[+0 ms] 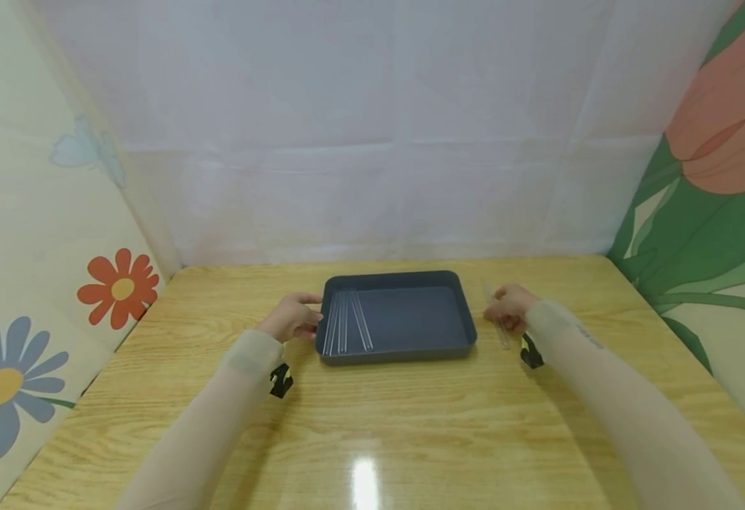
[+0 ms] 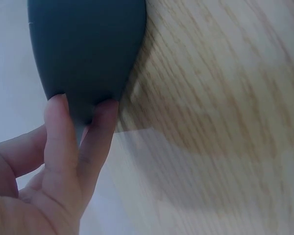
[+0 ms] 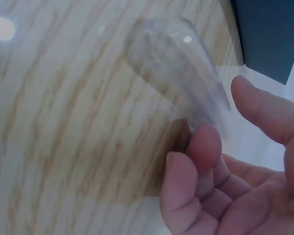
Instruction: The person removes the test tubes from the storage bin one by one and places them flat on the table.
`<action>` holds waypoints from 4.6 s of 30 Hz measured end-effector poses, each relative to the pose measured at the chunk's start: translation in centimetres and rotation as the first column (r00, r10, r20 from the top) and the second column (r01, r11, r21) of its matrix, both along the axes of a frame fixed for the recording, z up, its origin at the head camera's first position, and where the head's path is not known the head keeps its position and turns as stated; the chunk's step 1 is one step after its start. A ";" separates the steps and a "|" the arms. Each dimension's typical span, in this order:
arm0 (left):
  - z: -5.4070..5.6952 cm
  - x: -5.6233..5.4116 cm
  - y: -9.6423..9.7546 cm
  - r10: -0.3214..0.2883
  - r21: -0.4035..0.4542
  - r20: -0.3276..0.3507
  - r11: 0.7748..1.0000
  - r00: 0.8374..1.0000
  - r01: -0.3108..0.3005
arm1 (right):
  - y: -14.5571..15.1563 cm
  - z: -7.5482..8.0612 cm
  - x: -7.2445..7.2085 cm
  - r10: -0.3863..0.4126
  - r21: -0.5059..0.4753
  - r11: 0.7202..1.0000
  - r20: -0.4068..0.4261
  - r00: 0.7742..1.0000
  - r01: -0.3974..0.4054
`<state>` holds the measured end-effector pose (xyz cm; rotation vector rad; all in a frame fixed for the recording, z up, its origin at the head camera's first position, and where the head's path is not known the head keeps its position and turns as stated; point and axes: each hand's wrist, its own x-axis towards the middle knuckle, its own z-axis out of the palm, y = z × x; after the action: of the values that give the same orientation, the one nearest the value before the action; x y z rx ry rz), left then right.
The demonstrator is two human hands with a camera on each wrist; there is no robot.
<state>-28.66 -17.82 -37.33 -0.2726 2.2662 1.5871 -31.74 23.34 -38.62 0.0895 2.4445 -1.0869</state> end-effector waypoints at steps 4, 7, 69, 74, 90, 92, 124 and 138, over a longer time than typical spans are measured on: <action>-0.1 0.0 0.0 0.000 -0.003 0.001 1.000 1.000 0.000 | 0.2 0.1 0.1 -0.015 -0.020 1.000 0.014 1.000 0.015; -0.1 0.0 0.0 -0.003 -0.007 0.001 1.000 1.000 0.003 | 0.4 0.1 0.2 -0.033 -0.052 0.998 0.033 0.999 0.034; -0.1 -0.1 -0.1 -0.001 0.006 0.017 1.000 1.000 0.001 | -1.0 5.1 0.5 0.087 -0.264 0.962 0.036 0.996 -0.075; 0.0 0.0 -0.1 -0.007 0.006 0.012 1.000 1.000 0.007 | -1.9 5.3 0.3 0.088 -0.273 0.959 0.043 0.995 -0.073; -0.1 0.0 0.1 -0.005 -0.006 0.013 1.000 1.000 0.005 | -4.2 5.0 -0.6 0.060 -0.275 0.961 0.072 0.996 -0.038; -0.1 -0.1 0.1 -0.003 -0.004 0.013 1.000 1.000 0.003 | -4.4 5.0 -0.6 0.054 -0.274 0.961 0.077 0.996 -0.030; -0.2 0.5 0.3 0.025 0.009 0.018 1.000 1.000 -0.025 | -8.5 4.5 -0.9 0.070 -0.276 0.961 0.114 0.991 -0.036; -0.3 0.4 0.2 0.024 0.019 0.013 1.000 1.000 -0.024 | -10.8 4.3 -1.2 0.083 -0.268 0.962 0.134 0.988 -0.044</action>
<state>-28.27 -17.63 -37.59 -0.3049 2.2449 1.6140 -32.91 12.54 -34.30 0.0041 2.1400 -1.3188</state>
